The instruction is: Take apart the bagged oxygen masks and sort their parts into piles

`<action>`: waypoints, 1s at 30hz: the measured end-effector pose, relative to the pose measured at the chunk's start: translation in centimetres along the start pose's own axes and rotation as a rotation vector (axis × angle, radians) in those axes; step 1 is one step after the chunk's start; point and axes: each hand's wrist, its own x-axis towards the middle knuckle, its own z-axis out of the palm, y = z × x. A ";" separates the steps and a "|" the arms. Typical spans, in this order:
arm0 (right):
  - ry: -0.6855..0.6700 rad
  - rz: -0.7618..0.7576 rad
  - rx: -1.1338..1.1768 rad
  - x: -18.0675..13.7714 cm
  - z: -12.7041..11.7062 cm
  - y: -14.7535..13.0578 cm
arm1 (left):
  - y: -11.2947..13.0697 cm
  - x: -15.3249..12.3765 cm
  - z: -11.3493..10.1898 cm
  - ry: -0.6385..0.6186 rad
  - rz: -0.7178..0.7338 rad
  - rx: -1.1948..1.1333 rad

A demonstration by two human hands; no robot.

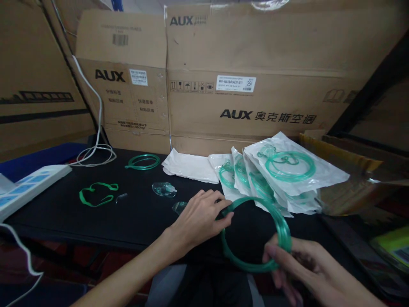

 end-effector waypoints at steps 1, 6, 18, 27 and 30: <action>-0.005 -0.041 -0.043 0.2 -0.8 -0.9 | 0.0 0.4 -0.4 0.009 -0.013 -0.062; -0.014 -0.191 -0.177 1.3 -3.9 -4.3 | -0.5 2.5 -2.3 0.032 -0.199 -0.447; 0.150 -0.388 0.144 7.0 -2.9 -8.2 | -1.8 3.1 -2.4 -0.051 -0.436 -1.123; 0.178 -0.447 0.432 10.6 -0.6 -5.8 | -4.0 2.4 -4.2 0.167 -0.529 -1.174; 0.157 -0.395 0.528 11.2 0.0 -4.1 | -6.7 1.7 -7.0 0.319 -0.591 -1.079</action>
